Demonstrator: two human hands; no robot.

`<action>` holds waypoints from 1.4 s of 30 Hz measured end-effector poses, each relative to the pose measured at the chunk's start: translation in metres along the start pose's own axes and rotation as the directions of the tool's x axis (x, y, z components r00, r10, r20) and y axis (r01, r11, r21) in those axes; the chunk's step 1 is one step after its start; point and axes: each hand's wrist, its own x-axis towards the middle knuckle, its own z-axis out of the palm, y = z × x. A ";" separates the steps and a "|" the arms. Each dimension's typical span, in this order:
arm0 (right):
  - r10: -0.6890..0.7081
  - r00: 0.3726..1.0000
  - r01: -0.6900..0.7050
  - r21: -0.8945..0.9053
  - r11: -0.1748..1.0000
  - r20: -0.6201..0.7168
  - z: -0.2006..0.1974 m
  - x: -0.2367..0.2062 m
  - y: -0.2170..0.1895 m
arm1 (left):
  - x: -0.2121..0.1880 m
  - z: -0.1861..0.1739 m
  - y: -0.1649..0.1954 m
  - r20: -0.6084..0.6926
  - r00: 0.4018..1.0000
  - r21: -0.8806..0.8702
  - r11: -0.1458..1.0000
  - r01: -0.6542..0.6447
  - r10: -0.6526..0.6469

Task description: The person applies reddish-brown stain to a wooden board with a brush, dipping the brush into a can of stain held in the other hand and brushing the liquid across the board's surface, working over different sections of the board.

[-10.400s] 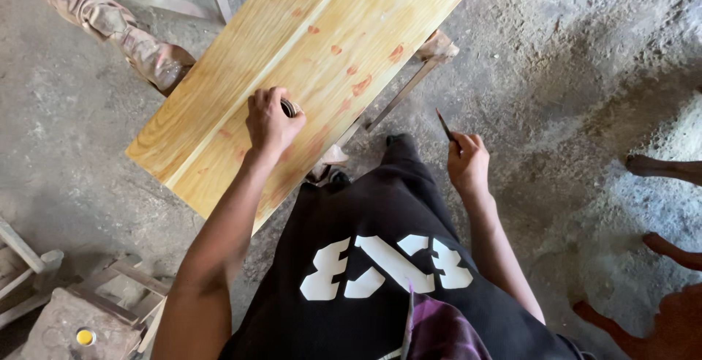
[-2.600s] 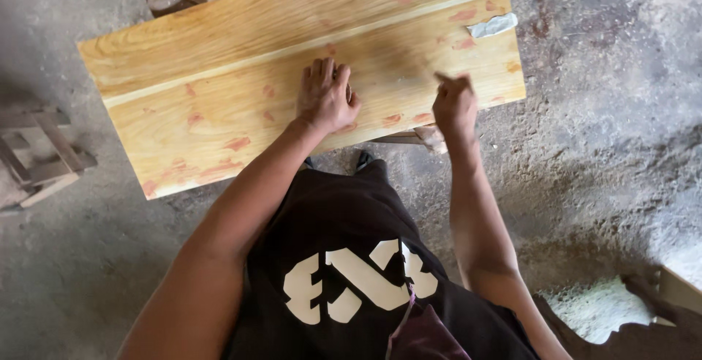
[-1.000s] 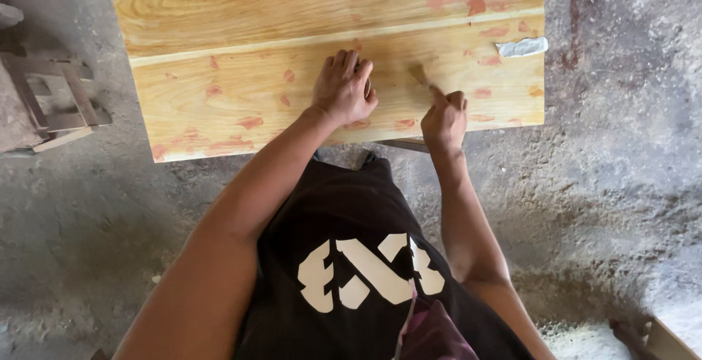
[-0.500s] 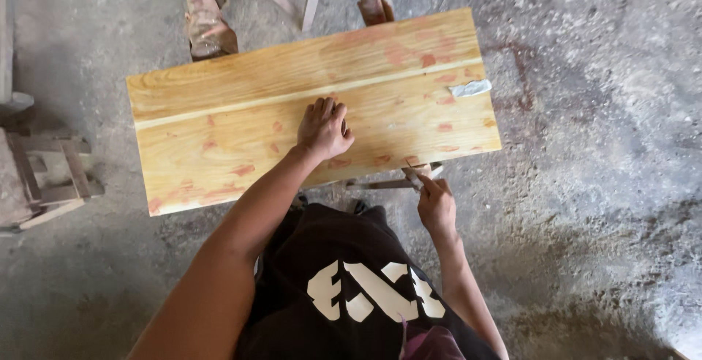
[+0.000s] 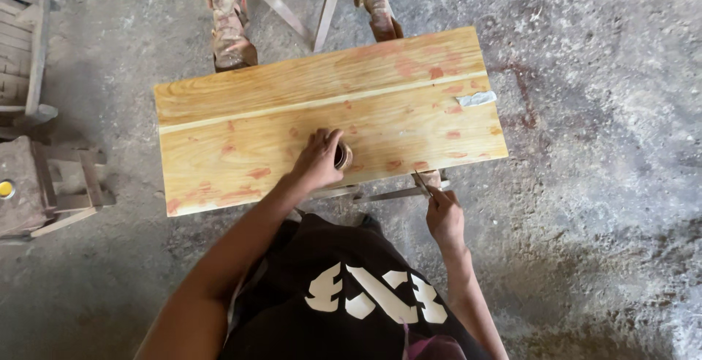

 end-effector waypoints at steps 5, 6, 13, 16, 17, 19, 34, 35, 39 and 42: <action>0.006 0.999 -0.007 -0.033 0.999 -0.046 0.013 -0.010 -0.013 | -0.054 0.004 -0.032 -0.256 0.965 -0.173 0.985 0.007 -0.052; 0.014 0.999 -0.015 -0.030 0.999 -0.047 0.017 -0.012 -0.019 | -0.064 0.000 -0.040 -0.274 0.958 -0.201 0.979 0.030 -0.086; -0.079 0.997 0.077 -0.102 0.992 -0.019 0.080 -0.045 -0.103 | -0.144 -0.035 -0.135 -0.393 0.905 -0.208 0.975 0.084 -0.161; -0.095 0.995 0.094 -0.099 0.991 -0.001 0.120 -0.063 -0.167 | -0.179 -0.049 -0.187 -0.391 0.902 -0.196 0.974 0.112 -0.182; -0.087 0.996 0.087 -0.087 0.992 0.007 0.131 -0.070 -0.189 | -0.190 -0.052 -0.203 -0.378 0.907 -0.201 0.973 0.117 -0.187; -0.088 0.996 0.088 -0.071 0.994 0.000 0.154 -0.079 -0.232 | -0.200 -0.054 -0.231 -0.406 0.904 -0.230 0.972 0.042 -0.135; -0.153 0.983 0.162 -0.093 0.982 0.098 0.215 -0.094 -0.313 | -0.210 -0.049 -0.277 -0.475 0.873 -0.531 0.828 -0.181 -0.113; -0.117 0.984 0.130 -0.084 0.988 0.136 0.221 -0.089 -0.314 | -0.212 -0.057 -0.280 -0.503 0.861 -0.485 0.850 -0.208 -0.077; -0.112 0.987 0.109 0.031 0.994 0.116 0.243 -0.093 -0.323 | -0.237 -0.090 -0.294 -0.441 0.897 -0.497 0.838 -0.226 -0.020; -0.098 0.992 0.098 0.006 0.995 0.075 0.263 -0.101 -0.338 | -0.249 -0.114 -0.313 -0.426 0.903 -0.565 0.795 -0.222 -0.050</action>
